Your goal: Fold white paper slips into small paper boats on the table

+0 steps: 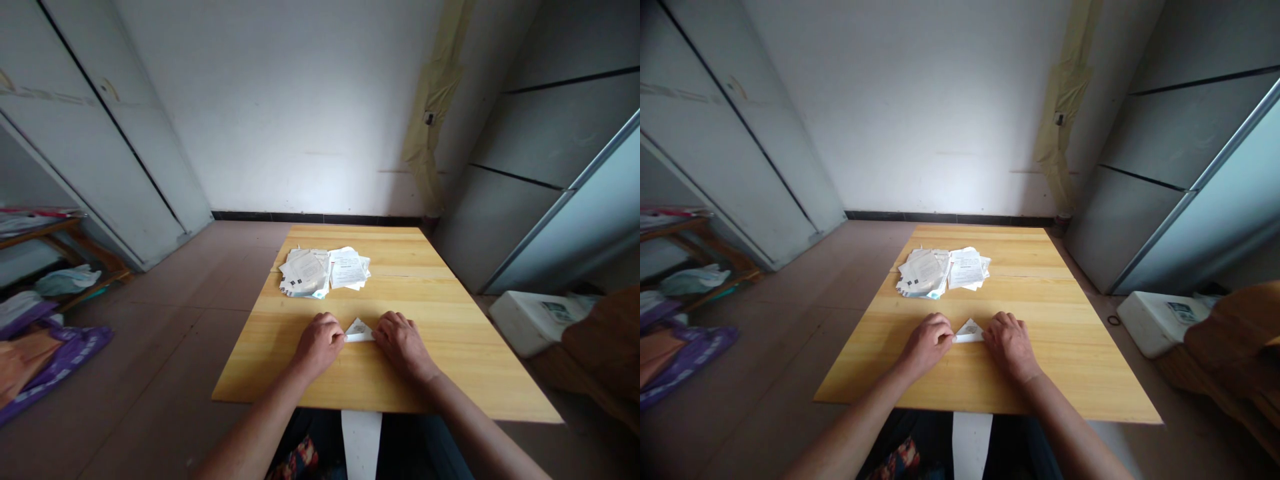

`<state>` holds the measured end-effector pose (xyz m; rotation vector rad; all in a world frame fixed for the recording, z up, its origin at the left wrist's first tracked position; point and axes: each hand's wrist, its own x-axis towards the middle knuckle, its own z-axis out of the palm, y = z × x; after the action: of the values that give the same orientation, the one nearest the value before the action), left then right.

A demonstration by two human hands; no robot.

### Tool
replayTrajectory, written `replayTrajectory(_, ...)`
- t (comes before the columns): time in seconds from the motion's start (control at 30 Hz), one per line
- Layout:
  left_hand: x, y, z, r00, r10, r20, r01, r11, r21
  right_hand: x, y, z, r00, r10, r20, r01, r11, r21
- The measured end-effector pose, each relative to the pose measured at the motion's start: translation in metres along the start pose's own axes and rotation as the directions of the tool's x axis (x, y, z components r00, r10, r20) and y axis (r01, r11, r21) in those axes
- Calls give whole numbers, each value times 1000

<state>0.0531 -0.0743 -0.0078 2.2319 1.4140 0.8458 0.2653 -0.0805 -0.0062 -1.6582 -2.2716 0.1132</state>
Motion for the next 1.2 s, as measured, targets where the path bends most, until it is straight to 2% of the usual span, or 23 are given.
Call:
replayTrajectory(0.23,-2,2,5,998,-34,-51,39,994,106,2,0,2,1000,-10,-6,9,997,-81)
replayTrajectory(0.47,0,5,4,996,-88,-22,91,981,169,2,1,7,998,-33,-55,28,995,-97)
replayTrajectory(0.77,4,11,1,988,-151,8,145,960,242,1,1,8,998,-24,-62,19,996,-85)
replayTrajectory(1.2,5,9,0,985,-171,24,158,949,274,-1,-3,6,997,-33,-74,25,994,-105)
